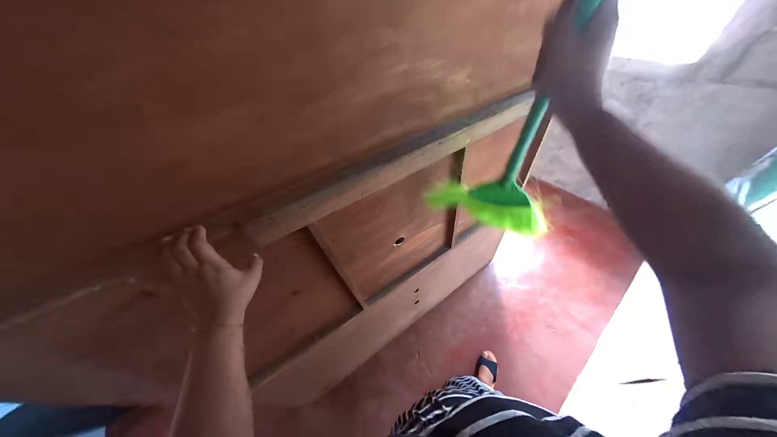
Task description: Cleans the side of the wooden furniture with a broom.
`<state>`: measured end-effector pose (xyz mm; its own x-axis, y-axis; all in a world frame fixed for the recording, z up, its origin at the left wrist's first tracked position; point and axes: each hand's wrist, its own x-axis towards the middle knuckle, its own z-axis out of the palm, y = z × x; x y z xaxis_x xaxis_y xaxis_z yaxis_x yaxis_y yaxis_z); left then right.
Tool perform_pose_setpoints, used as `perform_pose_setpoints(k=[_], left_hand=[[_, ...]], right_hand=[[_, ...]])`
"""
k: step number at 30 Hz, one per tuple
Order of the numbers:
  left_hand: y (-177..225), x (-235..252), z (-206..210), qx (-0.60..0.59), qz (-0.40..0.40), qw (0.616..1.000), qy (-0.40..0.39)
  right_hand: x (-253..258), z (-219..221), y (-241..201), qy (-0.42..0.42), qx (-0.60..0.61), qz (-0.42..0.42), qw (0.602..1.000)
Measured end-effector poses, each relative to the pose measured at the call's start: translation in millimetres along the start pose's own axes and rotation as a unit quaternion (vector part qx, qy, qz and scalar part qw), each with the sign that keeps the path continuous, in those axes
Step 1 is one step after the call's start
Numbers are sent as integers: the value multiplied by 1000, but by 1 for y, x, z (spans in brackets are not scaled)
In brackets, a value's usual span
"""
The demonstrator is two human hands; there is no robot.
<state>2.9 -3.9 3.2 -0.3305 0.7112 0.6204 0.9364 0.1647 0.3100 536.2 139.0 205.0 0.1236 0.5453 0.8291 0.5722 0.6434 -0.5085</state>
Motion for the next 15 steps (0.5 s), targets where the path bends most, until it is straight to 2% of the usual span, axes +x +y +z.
perform_pose_setpoints(k=[2, 4, 7, 10, 11, 13, 15], left_hand=[[8, 0, -12, 11, -14, 1000, -25], [22, -2, -24, 13, -28, 998, -49], [49, -30, -25, -25, -1, 999, -36], [84, -91, 18, -137, 103, 984, -49], [96, -119, 36, -205, 124, 966, -93], [119, -170, 57, -308, 121, 910, -251], [135, -209, 62, -350, 106, 857, -363]], right_hand=[[-68, 9, 41, -91, -40, 69, 993], [-117, 11, 55, -176, -57, 124, 975], [-175, 19, 39, -272, -10, 179, 945], [-224, 42, 9, -316, 103, 193, 923], [-240, 50, -1, -315, 146, 189, 919], [-271, 67, -18, -296, 256, 185, 901], [-302, 78, -32, -269, 370, 182, 870]])
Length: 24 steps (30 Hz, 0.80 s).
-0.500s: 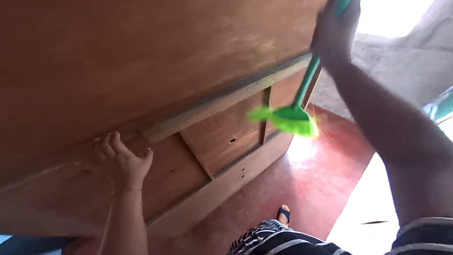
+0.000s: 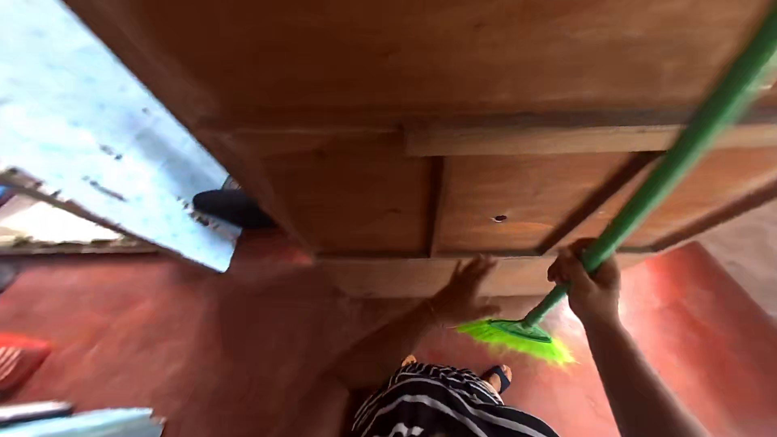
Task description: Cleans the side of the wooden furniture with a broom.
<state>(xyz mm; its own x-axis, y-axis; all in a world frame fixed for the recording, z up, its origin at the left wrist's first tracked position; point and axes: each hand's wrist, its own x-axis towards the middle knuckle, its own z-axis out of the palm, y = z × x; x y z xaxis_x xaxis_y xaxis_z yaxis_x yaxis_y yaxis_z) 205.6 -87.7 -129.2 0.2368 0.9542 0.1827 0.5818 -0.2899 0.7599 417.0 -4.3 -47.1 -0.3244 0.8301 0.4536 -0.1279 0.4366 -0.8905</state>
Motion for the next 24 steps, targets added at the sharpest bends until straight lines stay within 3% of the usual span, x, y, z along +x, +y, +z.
perform_pose_setpoints(k=[2, 5, 8, 10, 12, 14, 16, 17, 19, 22, 24], left_hand=[[6, -16, 20, -54, -18, 997, -51], [-4, -35, 30, -111, -25, 991, -67], [-44, -60, 37, -43, -36, 995, -80], [-71, -85, 45, -7, -40, 994, -107], [-82, -112, 52, 1, -97, 983, -154], [-91, -136, 59, 13, -158, 968, -193], [-103, -161, 63, 57, -198, 954, -218], [-108, -174, 64, 78, -216, 948, -221], [-116, -197, 59, 103, -252, 934, -230], [-113, -217, 47, 117, -288, 917, -251], [-106, -219, 41, 117, -297, 917, -241]], right_hand=[[-19, 21, 12, -11, 83, -29, 996], [-47, 42, 31, -14, 116, -26, 993], [-90, 42, 45, -31, 55, 131, 989], [-117, 36, 49, -52, 20, 270, 961], [-144, 26, 54, -108, -27, 394, 912], [-162, 14, 56, -235, -121, 470, 842], [-165, 8, 47, -381, -201, 460, 777], [-163, 7, 39, -427, -212, 433, 765], [-155, 8, 16, -457, -199, 353, 792], [-139, 4, 6, -402, -244, 237, 850], [-135, -3, 24, -410, -322, 236, 820]])
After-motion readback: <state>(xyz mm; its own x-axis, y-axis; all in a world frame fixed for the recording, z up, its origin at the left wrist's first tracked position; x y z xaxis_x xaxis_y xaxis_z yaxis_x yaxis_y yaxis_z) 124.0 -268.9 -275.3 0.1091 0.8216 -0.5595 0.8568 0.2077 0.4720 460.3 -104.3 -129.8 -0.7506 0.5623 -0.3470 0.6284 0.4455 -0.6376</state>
